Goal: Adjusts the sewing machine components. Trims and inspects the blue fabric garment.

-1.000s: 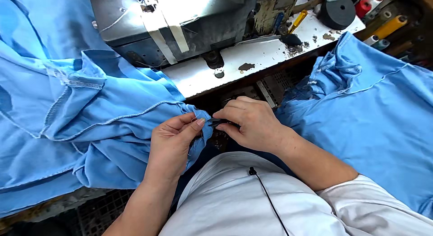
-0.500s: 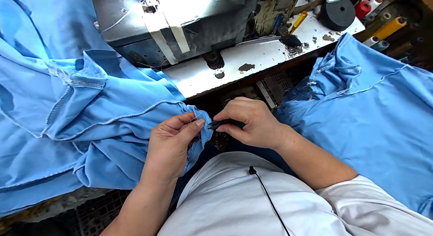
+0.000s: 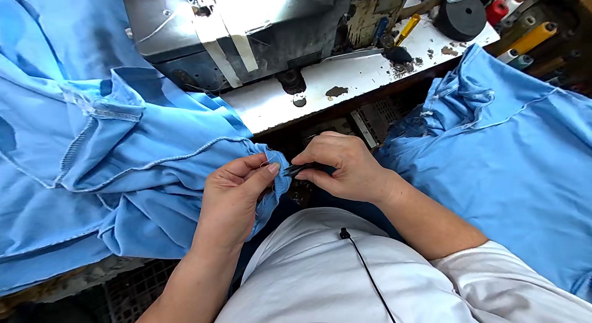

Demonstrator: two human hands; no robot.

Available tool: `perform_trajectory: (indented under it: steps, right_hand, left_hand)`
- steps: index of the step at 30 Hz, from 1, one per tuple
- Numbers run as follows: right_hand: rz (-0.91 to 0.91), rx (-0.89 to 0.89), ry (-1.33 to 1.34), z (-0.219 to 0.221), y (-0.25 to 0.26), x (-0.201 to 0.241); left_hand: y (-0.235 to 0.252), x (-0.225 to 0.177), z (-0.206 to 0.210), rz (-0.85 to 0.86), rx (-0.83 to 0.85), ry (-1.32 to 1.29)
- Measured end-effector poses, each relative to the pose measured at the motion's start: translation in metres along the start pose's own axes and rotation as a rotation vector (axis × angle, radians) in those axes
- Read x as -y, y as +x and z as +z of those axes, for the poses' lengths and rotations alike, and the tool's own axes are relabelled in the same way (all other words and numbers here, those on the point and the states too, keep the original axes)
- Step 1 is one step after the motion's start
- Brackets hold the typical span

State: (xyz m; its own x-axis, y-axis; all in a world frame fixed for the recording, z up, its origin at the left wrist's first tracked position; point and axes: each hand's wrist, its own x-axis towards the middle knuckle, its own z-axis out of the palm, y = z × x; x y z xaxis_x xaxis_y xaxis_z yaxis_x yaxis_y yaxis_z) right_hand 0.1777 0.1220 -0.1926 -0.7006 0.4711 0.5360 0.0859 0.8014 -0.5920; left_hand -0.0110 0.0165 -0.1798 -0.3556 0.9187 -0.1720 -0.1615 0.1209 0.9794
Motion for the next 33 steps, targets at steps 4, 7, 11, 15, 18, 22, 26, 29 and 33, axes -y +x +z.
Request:
perform_trajectory:
  steps: [4, 7, 11, 15, 18, 22, 26, 29, 33]
  right_hand:
    - [-0.018, -0.009, -0.030, 0.001, 0.001, 0.001]
    - [-0.028, -0.004, 0.067, 0.002, 0.001, -0.002]
    - [0.022, -0.009, 0.292, 0.009, 0.000, -0.008]
    - [0.042, -0.027, 0.359, 0.016, -0.002, -0.006]
    - [-0.032, -0.042, 0.420, 0.018, -0.005, -0.007]
    - [-0.187, 0.054, 0.568, 0.020, -0.005, 0.015]
    - [-0.097, 0.224, 0.665, 0.010, -0.003, 0.018]
    - [0.075, 0.043, 0.422, -0.001, -0.001, -0.005]
    - [0.047, -0.039, 0.225, 0.000, 0.005, -0.009]
  left_hand:
    - [0.000, 0.000, 0.001, -0.004, -0.005, -0.002]
    - [-0.001, 0.000, 0.001, 0.001, 0.006, -0.009]
    - [-0.002, 0.000, 0.001, 0.020, 0.021, -0.005]
    - [-0.001, 0.003, 0.000, 0.049, 0.029, 0.000]
    - [-0.004, 0.004, -0.002, 0.103, 0.058, 0.049]
    - [0.004, 0.012, -0.001, 0.147, 0.013, 0.169]
    - [0.007, 0.011, -0.002, 0.135, 0.000, 0.130]
    - [0.003, 0.009, -0.003, 0.184, 0.005, 0.137]
    - [-0.002, 0.008, -0.001, 0.236, 0.031, 0.158]
